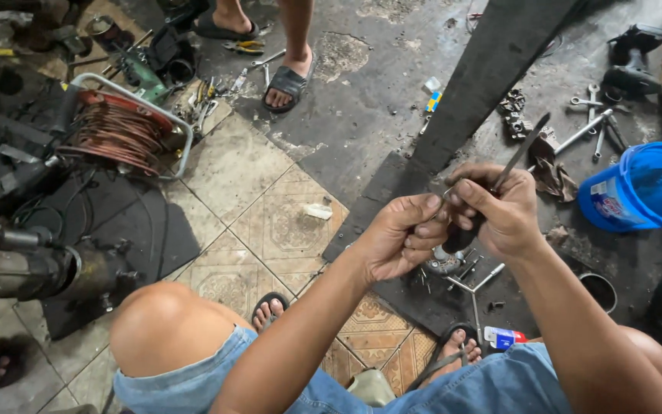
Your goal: Disassembling an alternator using a socket wrench and screwdriver on a workshop floor.
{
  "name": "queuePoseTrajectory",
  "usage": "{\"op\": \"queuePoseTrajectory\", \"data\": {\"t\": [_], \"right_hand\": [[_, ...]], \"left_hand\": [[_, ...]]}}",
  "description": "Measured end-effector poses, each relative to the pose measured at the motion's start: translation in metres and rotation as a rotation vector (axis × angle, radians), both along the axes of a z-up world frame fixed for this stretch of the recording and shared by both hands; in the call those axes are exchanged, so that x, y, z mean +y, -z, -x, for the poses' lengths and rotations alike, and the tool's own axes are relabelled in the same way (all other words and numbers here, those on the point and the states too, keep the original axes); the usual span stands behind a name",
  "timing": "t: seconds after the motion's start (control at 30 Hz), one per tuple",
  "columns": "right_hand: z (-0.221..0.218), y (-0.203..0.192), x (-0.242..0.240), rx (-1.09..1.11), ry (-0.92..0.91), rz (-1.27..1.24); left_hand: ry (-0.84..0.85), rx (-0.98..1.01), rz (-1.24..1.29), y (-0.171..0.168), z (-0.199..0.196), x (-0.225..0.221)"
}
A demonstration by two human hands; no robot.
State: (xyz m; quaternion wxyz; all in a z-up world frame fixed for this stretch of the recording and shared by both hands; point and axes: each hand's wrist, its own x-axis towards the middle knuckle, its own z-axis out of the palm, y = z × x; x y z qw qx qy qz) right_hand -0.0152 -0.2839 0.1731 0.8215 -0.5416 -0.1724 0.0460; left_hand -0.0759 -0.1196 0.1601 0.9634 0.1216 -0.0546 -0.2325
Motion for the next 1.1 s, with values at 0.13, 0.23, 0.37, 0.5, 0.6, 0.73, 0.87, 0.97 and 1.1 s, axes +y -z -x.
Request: {"op": "queuePoseTrajectory", "data": {"t": [0.13,0.23,0.37,0.5,0.6,0.73,0.87,0.97,1.1], "right_hand": [[-0.002,0.011,0.002,0.132,0.03,0.056],[0.005,0.012,0.014,0.229,0.128,0.092],[0.024,-0.005,0.032,0.22,0.239,0.243],[-0.008,-0.002,0.0,0.094,0.463,0.184],[-0.021,-0.016,-0.027,0.145,0.35,0.357],[-0.003,-0.021,-0.026,0.199,0.138,0.468],[0.02,-0.015,-0.013,0.303,-0.034,0.289],[0.025,0.005,-0.007,0.352,0.038,0.262],[0.016,0.012,-0.015,0.313,0.05,0.239]], "left_hand": [[-0.279,-0.053,-0.49,0.004,-0.002,-0.006],[-0.667,-0.376,-1.159,-0.002,0.005,-0.002],[-0.949,-0.929,-1.845,0.002,0.009,0.012],[-1.12,-0.921,-1.881,-0.001,0.016,0.016],[-1.046,-0.78,-1.708,-0.012,0.024,0.019],[-0.968,-0.729,-1.618,-0.013,0.026,0.018],[-0.927,-0.687,-1.541,-0.008,0.026,0.007],[-0.877,-0.629,-1.432,0.005,0.026,-0.007],[-0.675,-0.402,-1.337,0.01,0.023,-0.006]]}}
